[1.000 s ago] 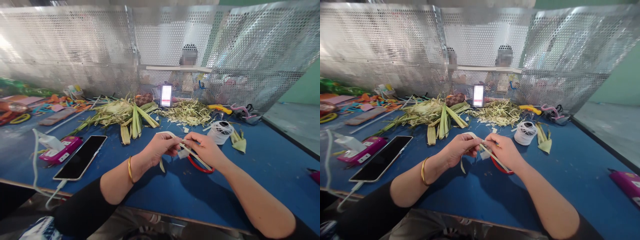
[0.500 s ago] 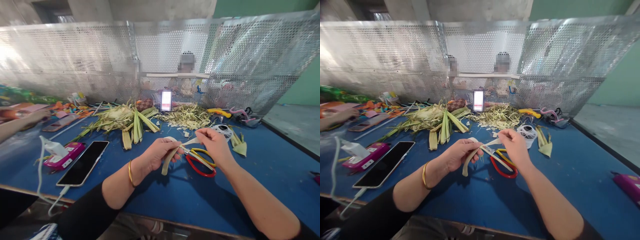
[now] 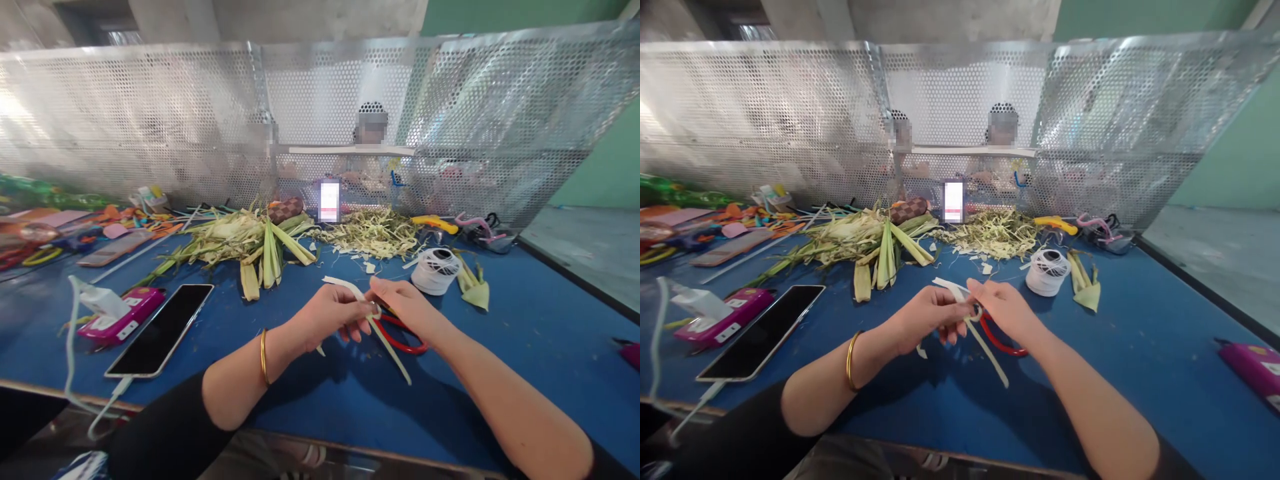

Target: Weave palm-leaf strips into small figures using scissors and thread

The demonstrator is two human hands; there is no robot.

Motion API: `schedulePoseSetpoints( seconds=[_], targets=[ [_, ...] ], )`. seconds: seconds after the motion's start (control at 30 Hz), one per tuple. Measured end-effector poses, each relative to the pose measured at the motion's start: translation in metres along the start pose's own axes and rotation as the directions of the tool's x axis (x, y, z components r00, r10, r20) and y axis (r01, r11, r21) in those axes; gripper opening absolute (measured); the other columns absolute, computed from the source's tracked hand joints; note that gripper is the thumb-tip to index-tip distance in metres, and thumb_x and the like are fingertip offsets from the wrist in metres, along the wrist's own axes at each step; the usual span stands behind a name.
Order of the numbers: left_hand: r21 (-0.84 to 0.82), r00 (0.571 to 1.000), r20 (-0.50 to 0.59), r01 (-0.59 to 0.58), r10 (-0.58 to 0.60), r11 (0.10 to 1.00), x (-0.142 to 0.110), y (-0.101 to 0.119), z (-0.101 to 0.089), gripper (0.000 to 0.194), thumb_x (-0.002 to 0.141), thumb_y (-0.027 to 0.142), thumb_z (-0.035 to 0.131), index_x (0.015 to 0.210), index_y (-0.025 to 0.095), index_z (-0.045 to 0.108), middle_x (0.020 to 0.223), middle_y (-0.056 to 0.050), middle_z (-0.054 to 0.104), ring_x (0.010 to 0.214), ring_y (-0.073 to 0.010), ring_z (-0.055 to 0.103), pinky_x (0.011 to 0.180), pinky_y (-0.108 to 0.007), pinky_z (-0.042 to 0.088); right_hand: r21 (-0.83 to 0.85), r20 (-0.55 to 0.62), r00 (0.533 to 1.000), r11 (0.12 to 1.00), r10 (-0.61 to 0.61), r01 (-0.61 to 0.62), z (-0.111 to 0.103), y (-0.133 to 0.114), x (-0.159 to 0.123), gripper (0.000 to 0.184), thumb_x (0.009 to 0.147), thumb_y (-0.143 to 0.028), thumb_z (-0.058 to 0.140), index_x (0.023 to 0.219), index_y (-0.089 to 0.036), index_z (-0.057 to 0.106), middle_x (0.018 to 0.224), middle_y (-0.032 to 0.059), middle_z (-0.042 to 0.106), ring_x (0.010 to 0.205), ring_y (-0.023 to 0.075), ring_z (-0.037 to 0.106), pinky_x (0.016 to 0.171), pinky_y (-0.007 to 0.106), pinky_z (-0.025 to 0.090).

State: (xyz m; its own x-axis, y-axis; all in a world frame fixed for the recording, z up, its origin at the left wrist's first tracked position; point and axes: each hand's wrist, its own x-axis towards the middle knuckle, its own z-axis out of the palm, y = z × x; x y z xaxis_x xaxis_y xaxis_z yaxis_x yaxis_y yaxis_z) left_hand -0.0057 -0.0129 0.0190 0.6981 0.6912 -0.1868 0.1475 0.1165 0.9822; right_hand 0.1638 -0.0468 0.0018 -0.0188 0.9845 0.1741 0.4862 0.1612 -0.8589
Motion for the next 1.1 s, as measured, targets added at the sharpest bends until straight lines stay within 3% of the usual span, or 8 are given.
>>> schedulePoseSetpoints(
  seconds=[0.13, 0.23, 0.4, 0.53, 0.67, 0.8, 0.87, 1.1],
  targets=[
    [0.124, 0.993, 0.096, 0.059, -0.071, 0.991, 0.0, -0.005, 0.005, 0.014, 0.075, 0.028, 0.063, 0.069, 0.015, 0.066, 0.054, 0.002, 0.063, 0.041, -0.0071, 0.053, 0.041, -0.017, 0.036, 0.254, 0.139, 0.983, 0.954, 0.123, -0.156, 0.007, -0.007, -0.003, 0.043, 0.073, -0.058, 0.063, 0.062, -0.016, 0.062, 0.055, -0.0025, 0.054, 0.052, 0.0107, 0.046, 0.053, 0.025, 0.037],
    [0.163, 0.99, 0.107, 0.069, -0.087, 0.984, 0.002, -0.009, 0.007, 0.014, 0.074, 0.027, 0.063, 0.07, 0.015, 0.067, 0.051, 0.003, 0.061, 0.04, -0.0067, 0.052, 0.04, -0.017, 0.035, 0.34, 0.09, 0.98, 0.92, 0.176, -0.196, 0.013, -0.012, -0.006, 0.035, 0.063, -0.048, 0.074, 0.069, -0.016, 0.061, 0.058, -0.0036, 0.055, 0.049, 0.0088, 0.044, 0.047, 0.023, 0.034],
    [0.166, 0.989, 0.062, 0.123, -0.135, 0.978, 0.003, -0.01, 0.01, 0.018, 0.076, 0.027, 0.061, 0.063, 0.015, 0.064, 0.053, 0.002, 0.063, 0.039, -0.0059, 0.051, 0.039, -0.016, 0.033, 0.401, -0.085, 0.989, 0.913, 0.122, -0.078, 0.015, -0.019, -0.009, 0.031, 0.069, -0.046, 0.069, 0.069, -0.019, 0.055, 0.052, -0.0055, 0.049, 0.045, 0.0089, 0.042, 0.043, 0.023, 0.034],
    [0.074, 0.991, -0.051, 0.126, -0.122, 0.989, 0.005, -0.008, 0.008, 0.02, 0.077, 0.028, 0.061, 0.063, 0.014, 0.065, 0.058, -0.001, 0.066, 0.038, -0.0065, 0.05, 0.037, -0.017, 0.034, 0.135, -0.391, 0.917, 0.981, -0.078, 0.141, 0.008, -0.023, -0.013, 0.023, 0.078, -0.04, 0.063, 0.071, -0.02, 0.056, 0.051, -0.0058, 0.048, 0.046, 0.0097, 0.044, 0.045, 0.023, 0.036],
    [-0.228, 0.974, -0.18, 0.093, -0.135, 0.969, 0.008, -0.006, 0.002, 0.015, 0.079, 0.022, 0.056, 0.075, 0.012, 0.067, 0.066, -0.004, 0.069, 0.044, -0.009, 0.056, 0.041, -0.019, 0.041, -0.219, -0.51, 0.796, 0.944, -0.326, 0.247, 0.006, -0.022, -0.017, 0.014, 0.084, -0.031, 0.057, 0.076, -0.02, 0.058, 0.061, -0.0015, 0.061, 0.055, 0.0135, 0.057, 0.055, 0.025, 0.044],
    [-0.417, 0.965, -0.221, 0.038, -0.142, 0.908, 0.008, -0.006, -0.001, 0.014, 0.079, 0.02, 0.056, 0.08, 0.012, 0.067, 0.068, -0.005, 0.069, 0.055, -0.0118, 0.063, 0.052, -0.02, 0.048, -0.64, -0.276, 0.685, 0.661, -0.674, 0.392, 0.011, -0.016, -0.019, 0.01, 0.087, -0.02, 0.054, 0.08, -0.02, 0.061, 0.071, 0.0017, 0.069, 0.064, 0.0147, 0.062, 0.065, 0.027, 0.044],
    [-0.458, 0.969, -0.209, 0.02, -0.129, 0.889, 0.009, -0.007, -0.001, 0.013, 0.075, 0.014, 0.056, 0.08, 0.012, 0.068, 0.063, -0.003, 0.067, 0.054, -0.0107, 0.062, 0.055, -0.02, 0.049, -0.719, -0.131, 0.669, 0.535, -0.731, 0.444, 0.014, -0.014, -0.019, 0.012, 0.089, -0.016, 0.053, 0.081, -0.021, 0.061, 0.072, 0.0015, 0.07, 0.064, 0.0144, 0.062, 0.068, 0.028, 0.044],
    [-0.508, 0.968, -0.222, -0.013, -0.116, 0.861, 0.01, -0.007, -0.004, 0.02, 0.073, 0.012, 0.058, 0.089, 0.015, 0.07, 0.072, -0.004, 0.07, 0.062, -0.0118, 0.065, 0.061, -0.021, 0.05, -0.709, -0.164, 0.713, 0.584, -0.681, 0.395, 0.015, -0.01, -0.017, 0.014, 0.091, -0.02, 0.051, 0.083, -0.021, 0.061, 0.072, 0.0016, 0.072, 0.061, 0.0148, 0.061, 0.067, 0.028, 0.043]
  ],
)
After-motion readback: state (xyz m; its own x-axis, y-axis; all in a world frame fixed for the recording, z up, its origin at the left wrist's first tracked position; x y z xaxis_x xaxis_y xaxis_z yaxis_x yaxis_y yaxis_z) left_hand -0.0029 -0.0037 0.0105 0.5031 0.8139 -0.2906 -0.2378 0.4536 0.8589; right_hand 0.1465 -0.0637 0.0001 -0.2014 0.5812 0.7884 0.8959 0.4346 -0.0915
